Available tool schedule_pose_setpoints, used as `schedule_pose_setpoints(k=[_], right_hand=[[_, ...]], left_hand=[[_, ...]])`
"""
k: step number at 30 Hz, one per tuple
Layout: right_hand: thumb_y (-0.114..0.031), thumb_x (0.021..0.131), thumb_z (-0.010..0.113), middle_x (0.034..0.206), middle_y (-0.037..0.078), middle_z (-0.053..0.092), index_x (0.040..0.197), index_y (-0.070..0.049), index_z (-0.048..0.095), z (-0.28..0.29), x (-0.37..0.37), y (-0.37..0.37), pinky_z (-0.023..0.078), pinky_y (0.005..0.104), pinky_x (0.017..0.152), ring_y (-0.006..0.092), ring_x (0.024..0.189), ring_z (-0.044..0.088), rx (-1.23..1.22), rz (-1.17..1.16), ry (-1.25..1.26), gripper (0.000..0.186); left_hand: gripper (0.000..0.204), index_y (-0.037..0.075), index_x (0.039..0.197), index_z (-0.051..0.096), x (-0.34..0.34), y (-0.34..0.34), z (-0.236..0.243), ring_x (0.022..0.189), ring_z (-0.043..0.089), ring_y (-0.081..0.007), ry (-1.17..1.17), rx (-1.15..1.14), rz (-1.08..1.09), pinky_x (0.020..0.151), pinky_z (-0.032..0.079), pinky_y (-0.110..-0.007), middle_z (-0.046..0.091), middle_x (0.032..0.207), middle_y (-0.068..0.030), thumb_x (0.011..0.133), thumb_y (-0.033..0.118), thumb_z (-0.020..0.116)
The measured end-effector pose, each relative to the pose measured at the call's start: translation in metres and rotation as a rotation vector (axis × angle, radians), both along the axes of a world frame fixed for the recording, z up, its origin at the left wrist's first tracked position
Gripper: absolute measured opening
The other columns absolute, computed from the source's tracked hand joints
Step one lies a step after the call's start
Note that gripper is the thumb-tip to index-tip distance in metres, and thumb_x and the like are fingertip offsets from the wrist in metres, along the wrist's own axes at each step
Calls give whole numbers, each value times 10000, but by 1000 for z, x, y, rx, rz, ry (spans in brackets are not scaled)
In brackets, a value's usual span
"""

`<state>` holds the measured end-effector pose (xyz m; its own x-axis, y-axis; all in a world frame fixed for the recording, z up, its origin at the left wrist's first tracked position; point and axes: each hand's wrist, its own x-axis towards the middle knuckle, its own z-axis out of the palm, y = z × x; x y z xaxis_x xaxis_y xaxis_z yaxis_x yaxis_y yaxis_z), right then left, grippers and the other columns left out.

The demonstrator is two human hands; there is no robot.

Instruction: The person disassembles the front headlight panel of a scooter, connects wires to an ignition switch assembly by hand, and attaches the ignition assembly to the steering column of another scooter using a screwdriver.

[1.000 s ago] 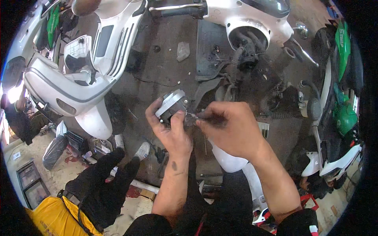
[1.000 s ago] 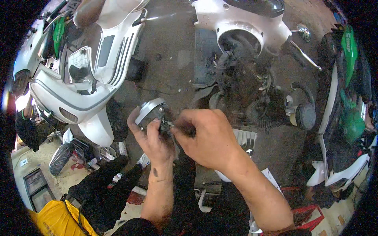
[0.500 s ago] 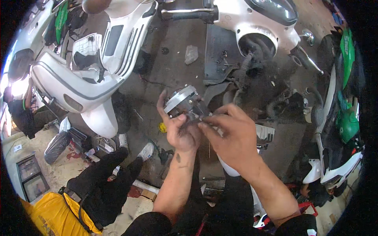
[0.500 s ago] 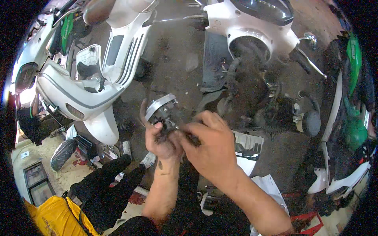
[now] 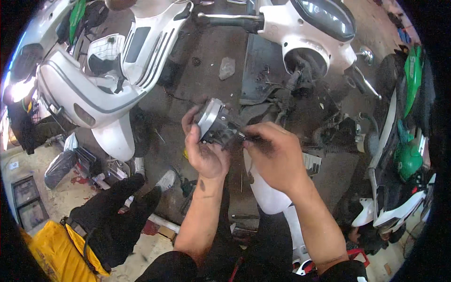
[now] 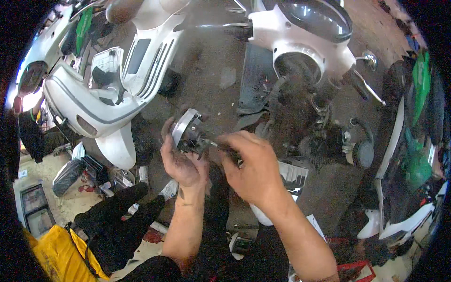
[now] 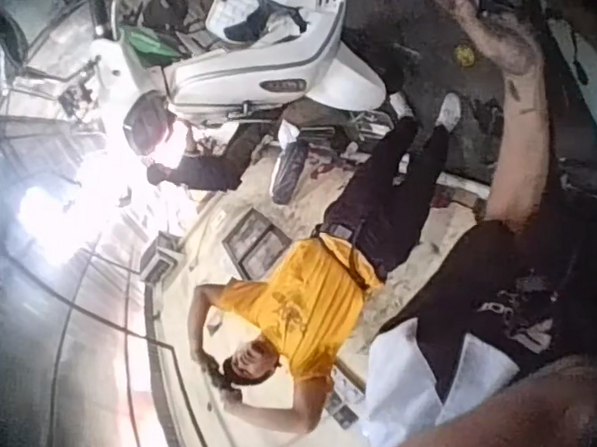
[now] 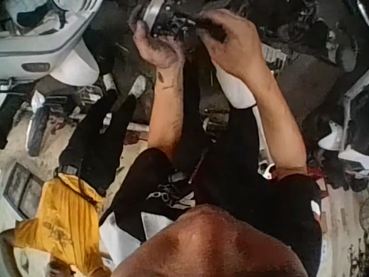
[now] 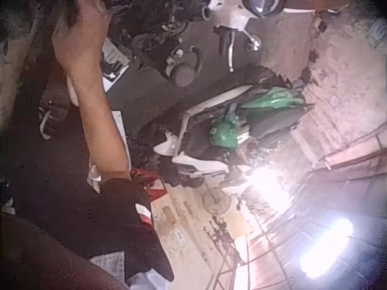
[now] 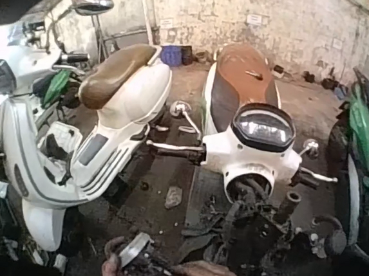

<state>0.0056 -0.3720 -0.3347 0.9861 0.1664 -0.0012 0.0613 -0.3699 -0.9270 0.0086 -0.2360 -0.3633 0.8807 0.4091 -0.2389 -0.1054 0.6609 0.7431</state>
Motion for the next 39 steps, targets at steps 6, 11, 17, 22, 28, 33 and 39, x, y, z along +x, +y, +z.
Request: schedule_pose_setpoints(k=[6,11,17,22,28,33,39], right_hand=[[-4,729,690,928,154,668,918,-14,686,-6,9,5,501,393,765,345,870,636,34,-67,75,189],[10,702,699,1018,157,664,993,-31,675,-13,9,3,485,398,839,356,966,615,-183,49,-171,295],[16,669,688,1100,180,652,1083,-30,651,10,-9,9,466,392,933,338,1058,613,-80,-8,-111,418],[6,666,705,1117,172,655,1101,-10,640,18,-31,12,465,412,945,354,1062,610,-125,-73,-149,440],[-32,707,708,1183,179,608,1120,-24,635,3,-68,22,428,425,983,356,1115,557,-318,-15,-173,419],[-7,741,700,1066,178,655,1078,-6,646,-3,-95,21,504,365,847,319,982,638,-167,-47,26,341],[-4,795,688,927,158,702,1009,10,669,-6,-110,-4,529,306,769,255,849,698,-125,-125,184,216]], left_hand=[[814,92,1494,209,-8,27,1,1276,458,-343,-212,-236,-277,1064,388,-466,427,1405,-193,777,171,585],[1023,80,1490,206,-24,42,2,1303,426,-325,-140,345,-295,1076,383,-453,349,1465,-210,652,83,792],[1139,104,1454,178,-36,46,15,1276,441,-294,-226,586,-287,1063,401,-446,373,1426,-201,578,50,904],[1126,52,1425,208,-36,41,16,1257,459,-286,-250,518,-261,1054,407,-428,398,1401,-207,558,93,927],[795,7,1327,402,-63,41,-10,1094,559,-203,141,254,-172,928,489,-346,534,1202,-116,670,95,842],[565,-8,1282,466,-73,52,-20,1007,594,-185,290,-74,-150,850,500,-333,585,1114,-101,791,105,724],[495,-20,1262,477,-59,50,-16,973,605,-178,293,-31,-147,837,501,-307,609,1068,-97,838,115,695]])
